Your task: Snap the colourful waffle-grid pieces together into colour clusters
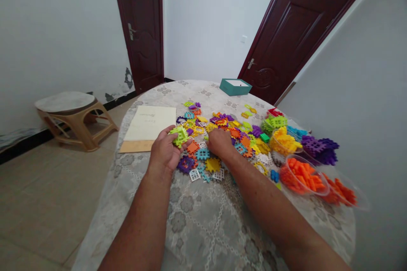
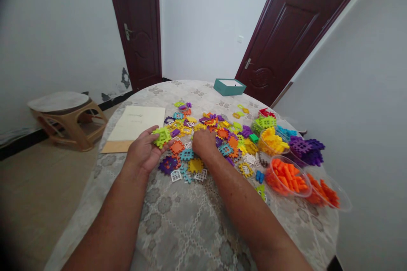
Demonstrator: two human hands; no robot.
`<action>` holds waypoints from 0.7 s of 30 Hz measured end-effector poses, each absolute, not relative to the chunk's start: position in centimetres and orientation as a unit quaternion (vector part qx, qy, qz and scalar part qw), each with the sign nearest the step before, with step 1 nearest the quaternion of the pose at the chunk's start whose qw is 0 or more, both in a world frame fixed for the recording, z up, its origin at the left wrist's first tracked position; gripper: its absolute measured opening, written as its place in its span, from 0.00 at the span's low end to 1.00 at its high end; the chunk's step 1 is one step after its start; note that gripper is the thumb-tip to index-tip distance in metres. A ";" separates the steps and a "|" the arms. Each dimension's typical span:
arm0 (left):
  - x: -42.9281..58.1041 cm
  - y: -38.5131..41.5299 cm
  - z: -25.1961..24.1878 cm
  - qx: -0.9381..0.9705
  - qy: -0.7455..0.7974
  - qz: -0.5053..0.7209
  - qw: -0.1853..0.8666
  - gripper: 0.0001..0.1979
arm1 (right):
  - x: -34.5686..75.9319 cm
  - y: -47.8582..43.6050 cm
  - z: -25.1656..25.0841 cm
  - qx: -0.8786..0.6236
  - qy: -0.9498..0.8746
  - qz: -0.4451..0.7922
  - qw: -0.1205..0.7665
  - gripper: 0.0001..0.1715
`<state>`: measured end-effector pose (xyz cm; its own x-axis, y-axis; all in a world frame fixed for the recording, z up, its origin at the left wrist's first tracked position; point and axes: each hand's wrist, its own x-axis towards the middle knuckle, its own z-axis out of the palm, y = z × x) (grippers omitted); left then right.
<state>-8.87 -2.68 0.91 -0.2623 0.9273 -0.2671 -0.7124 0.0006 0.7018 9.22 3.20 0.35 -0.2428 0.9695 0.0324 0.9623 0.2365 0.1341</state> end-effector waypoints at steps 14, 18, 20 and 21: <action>-8.6 -2.8 1.2 0.114 0.363 0.681 0.625 0.13 | 11.5 2.1 2.2 0.524 0.744 -0.185 -0.371 0.06; -8.6 -3.0 1.8 0.101 0.342 0.656 0.665 0.06 | 10.9 0.8 2.6 0.468 0.734 -0.264 -0.415 0.08; -8.5 -3.1 2.0 0.110 0.326 0.646 0.682 0.08 | 10.1 0.1 2.7 0.424 0.765 -0.235 -0.424 0.06; -8.5 -3.1 2.0 0.118 0.317 0.642 0.688 0.08 | 9.6 -0.2 2.7 0.404 0.785 -0.205 -0.422 0.04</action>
<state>-8.47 -3.13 2.01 -0.0247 0.9585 -0.2842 -0.8085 0.1480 0.5696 9.56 -0.20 2.73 -0.3166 0.8078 0.4972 0.4617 0.5892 -0.6631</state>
